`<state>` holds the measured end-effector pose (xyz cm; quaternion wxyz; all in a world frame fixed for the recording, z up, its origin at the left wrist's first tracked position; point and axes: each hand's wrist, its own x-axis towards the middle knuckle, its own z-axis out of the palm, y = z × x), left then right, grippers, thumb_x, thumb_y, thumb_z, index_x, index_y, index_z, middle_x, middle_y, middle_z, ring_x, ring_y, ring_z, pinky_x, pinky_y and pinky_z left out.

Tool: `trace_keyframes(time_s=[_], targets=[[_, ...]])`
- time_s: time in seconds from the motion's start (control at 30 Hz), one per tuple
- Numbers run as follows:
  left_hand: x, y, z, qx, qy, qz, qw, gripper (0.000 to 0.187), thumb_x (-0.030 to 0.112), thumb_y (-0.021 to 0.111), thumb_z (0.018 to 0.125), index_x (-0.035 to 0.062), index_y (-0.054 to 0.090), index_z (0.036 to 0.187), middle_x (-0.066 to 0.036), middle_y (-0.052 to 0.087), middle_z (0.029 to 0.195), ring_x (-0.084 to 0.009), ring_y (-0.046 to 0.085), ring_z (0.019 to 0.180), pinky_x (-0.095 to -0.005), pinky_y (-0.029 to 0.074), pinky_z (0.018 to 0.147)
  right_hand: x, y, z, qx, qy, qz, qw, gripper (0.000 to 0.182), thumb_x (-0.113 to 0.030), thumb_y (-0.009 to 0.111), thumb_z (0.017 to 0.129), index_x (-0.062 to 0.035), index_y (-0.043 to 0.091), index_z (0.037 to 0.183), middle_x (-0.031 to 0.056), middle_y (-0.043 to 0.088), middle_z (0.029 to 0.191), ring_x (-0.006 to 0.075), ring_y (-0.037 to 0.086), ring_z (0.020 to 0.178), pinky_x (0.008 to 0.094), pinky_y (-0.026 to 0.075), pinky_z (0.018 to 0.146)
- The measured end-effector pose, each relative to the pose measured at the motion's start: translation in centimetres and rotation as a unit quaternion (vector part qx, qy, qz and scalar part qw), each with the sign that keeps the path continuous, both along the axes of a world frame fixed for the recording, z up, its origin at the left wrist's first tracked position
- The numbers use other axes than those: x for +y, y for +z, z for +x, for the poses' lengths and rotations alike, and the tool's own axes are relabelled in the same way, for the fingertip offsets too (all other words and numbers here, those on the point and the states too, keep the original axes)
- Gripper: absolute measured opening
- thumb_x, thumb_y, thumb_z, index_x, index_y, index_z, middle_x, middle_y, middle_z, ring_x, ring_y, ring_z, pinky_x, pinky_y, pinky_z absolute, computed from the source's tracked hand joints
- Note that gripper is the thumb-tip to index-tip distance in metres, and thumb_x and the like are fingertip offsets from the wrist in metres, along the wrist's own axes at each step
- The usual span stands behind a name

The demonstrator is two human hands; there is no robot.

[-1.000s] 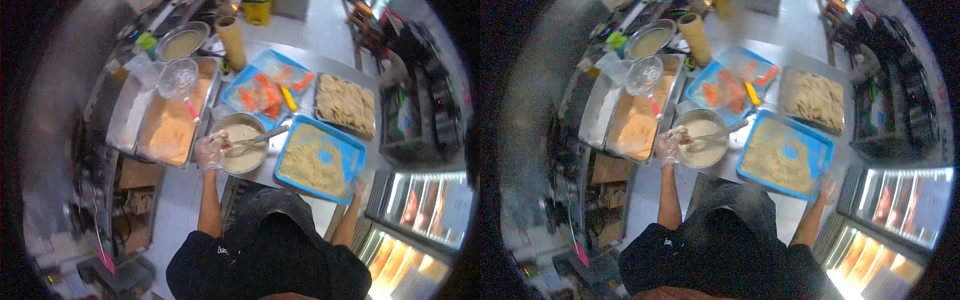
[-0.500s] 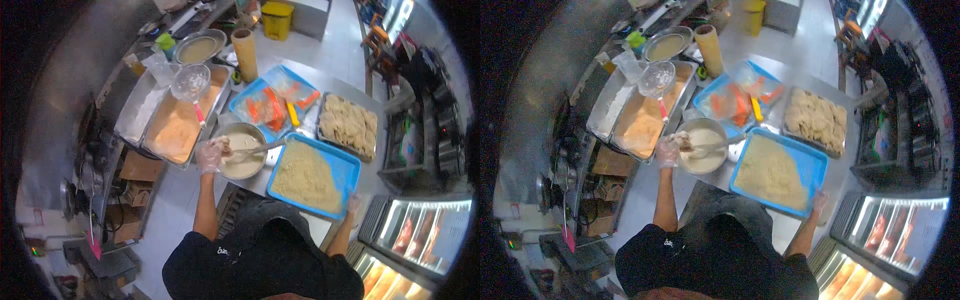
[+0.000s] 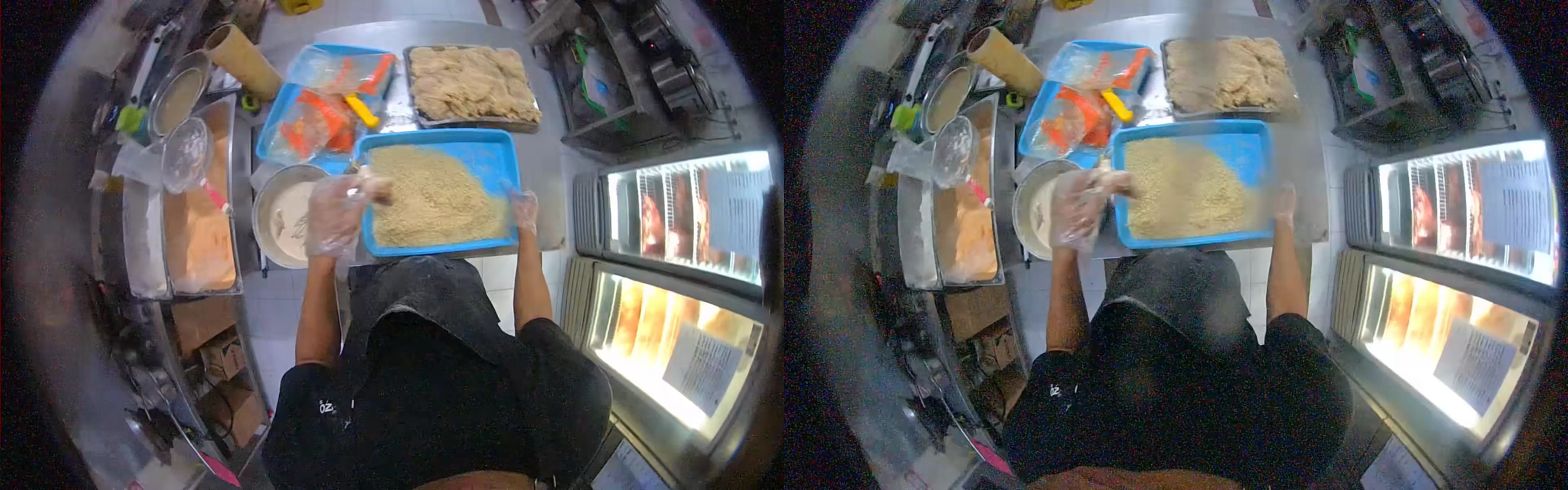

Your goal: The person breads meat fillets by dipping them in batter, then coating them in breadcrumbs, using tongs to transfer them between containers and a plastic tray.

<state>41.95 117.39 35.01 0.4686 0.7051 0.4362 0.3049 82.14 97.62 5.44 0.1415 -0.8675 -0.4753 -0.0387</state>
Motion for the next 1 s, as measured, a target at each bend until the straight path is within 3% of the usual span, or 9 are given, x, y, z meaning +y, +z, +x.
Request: trace_keyframes(time_s=[0.17, 0.23, 0.3, 0.37, 0.47, 0.6, 0.7, 0.8, 1.0], targets=[[0.1, -9.3, 0.1, 0.106, -0.155, 0.23, 0.955, 0.019, 0.011, 0.061, 0.074, 0.002, 0.065, 0.09, -0.01, 0.064, 0.077, -0.0151, 0.059, 0.071, -0.0286, 0.047, 0.063, 0.5, 6.1, -4.5, 0.244, 0.008, 0.212, 0.946, 0.039, -0.011, 0.054, 0.077, -0.0059, 0.047, 0.115, 0.0106, 0.051, 0.111, 0.022, 0.052, 0.095, 0.0341, 0.042, 0.082], [-0.6, -10.2, -2.7, -0.036, -0.072, -0.026, 0.996, 0.017, 0.01, 0.061, 0.075, 0.0056, 0.066, 0.09, -0.007, 0.065, 0.08, -0.0154, 0.059, 0.071, -0.0286, 0.047, 0.064, 1.4, 8.8, -7.8, 0.325, 0.033, 0.206, 0.922, 0.046, -0.012, 0.055, 0.076, -0.0056, 0.045, 0.12, 0.0129, 0.048, 0.12, 0.0246, 0.05, 0.103, 0.0343, 0.041, 0.086], [-0.8, -8.0, -5.0, 0.097, -0.004, 0.05, 0.994, 0.016, 0.009, 0.061, 0.076, 0.0069, 0.066, 0.091, -0.005, 0.065, 0.081, -0.0136, 0.059, 0.072, -0.0284, 0.047, 0.064, 0.6, 7.0, -10.5, 0.251, 0.073, 0.212, 0.942, 0.048, -0.015, 0.055, 0.077, -0.0064, 0.044, 0.123, 0.0143, 0.045, 0.126, 0.0266, 0.049, 0.108, 0.0341, 0.039, 0.09], [-0.1, -8.2, -7.7, 0.099, 0.083, 0.097, 0.987, 0.017, 0.009, 0.062, 0.075, 0.0071, 0.066, 0.092, -0.004, 0.064, 0.081, -0.0118, 0.058, 0.072, -0.0282, 0.046, 0.063, 0.8, 6.4, -13.1, -0.063, 0.099, 0.052, 0.992, 0.045, -0.021, 0.053, 0.083, -0.008, 0.044, 0.125, 0.0141, 0.045, 0.128, 0.0273, 0.047, 0.113, 0.0342, 0.037, 0.094], [0.5, -10.9, -11.3, 0.021, 0.246, 0.033, 0.968, 0.021, 0.007, 0.062, 0.075, 0.0057, 0.064, 0.096, -0.006, 0.064, 0.081, -0.0135, 0.058, 0.072, -0.0278, 0.046, 0.065, 2.3, -2.4, -15.1, -0.045, 0.1, 0.072, 0.991, 0.057, -0.017, 0.049, 0.084, -0.0085, 0.027, 0.136, 0.0098, 0.03, 0.139, 0.0267, 0.037, 0.122, 0.0366, 0.03, 0.101], [0.6, -14.6, -13.4, 0.105, 0.307, 0.046, 0.945, 0.034, 0.004, 0.062, 0.074, 0.0012, 0.057, 0.108, -0.007, 0.063, 0.083, -0.0162, 0.058, 0.073, -0.0259, 0.046, 0.066, 4.0, -1.3, -15.5, 0.342, 0.162, 0.029, 0.925, 0.056, -0.018, 0.049, 0.084, -0.0041, 0.028, 0.134, 0.012, 0.033, 0.135, 0.0282, 0.038, 0.119, 0.0389, 0.031, 0.098], [0.3, -15.4, -13.8, 0.075, 0.328, 0.048, 0.941, 0.033, 0.011, 0.06, 0.079, 0.0033, 0.056, 0.111, -0.009, 0.064, 0.088, -0.0171, 0.059, 0.078, -0.0278, 0.046, 0.071, 6.3, 9.9, -16.5, 0.231, 0.134, -0.021, 0.963, 0.055, -0.032, 0.055, 0.083, -0.0021, 0.04, 0.126, 0.0162, 0.043, 0.124, 0.0262, 0.045, 0.112, 0.0375, 0.038, 0.09], [-0.1, -13.7, -12.8, 0.065, 0.345, 0.072, 0.933, 0.025, 0.014, 0.058, 0.082, 0.0033, 0.061, 0.104, -0.01, 0.065, 0.096, -0.015, 0.06, 0.083, -0.028, 0.046, 0.075, 3.9, 9.0, -16.3, 0.021, 0.26, -0.052, 0.964, 0.057, -0.034, 0.062, 0.075, -0.0038, 0.043, 0.119, 0.0196, 0.046, 0.121, 0.0314, 0.047, 0.109, 0.036, 0.037, 0.093], [-0.2, -14.0, -12.8, 0.022, 0.354, 0.084, 0.931, 0.023, 0.014, 0.058, 0.082, 0.0033, 0.062, 0.102, -0.009, 0.064, 0.096, -0.0178, 0.06, 0.085, -0.0298, 0.046, 0.076, 3.4, 7.6, -16.0, 0.234, 0.319, -0.102, 0.913, 0.036, -0.03, 0.064, 0.074, -0.0027, 0.056, 0.096, 0.0168, 0.055, 0.094, 0.0321, 0.056, 0.081, 0.0372, 0.046, 0.069]])
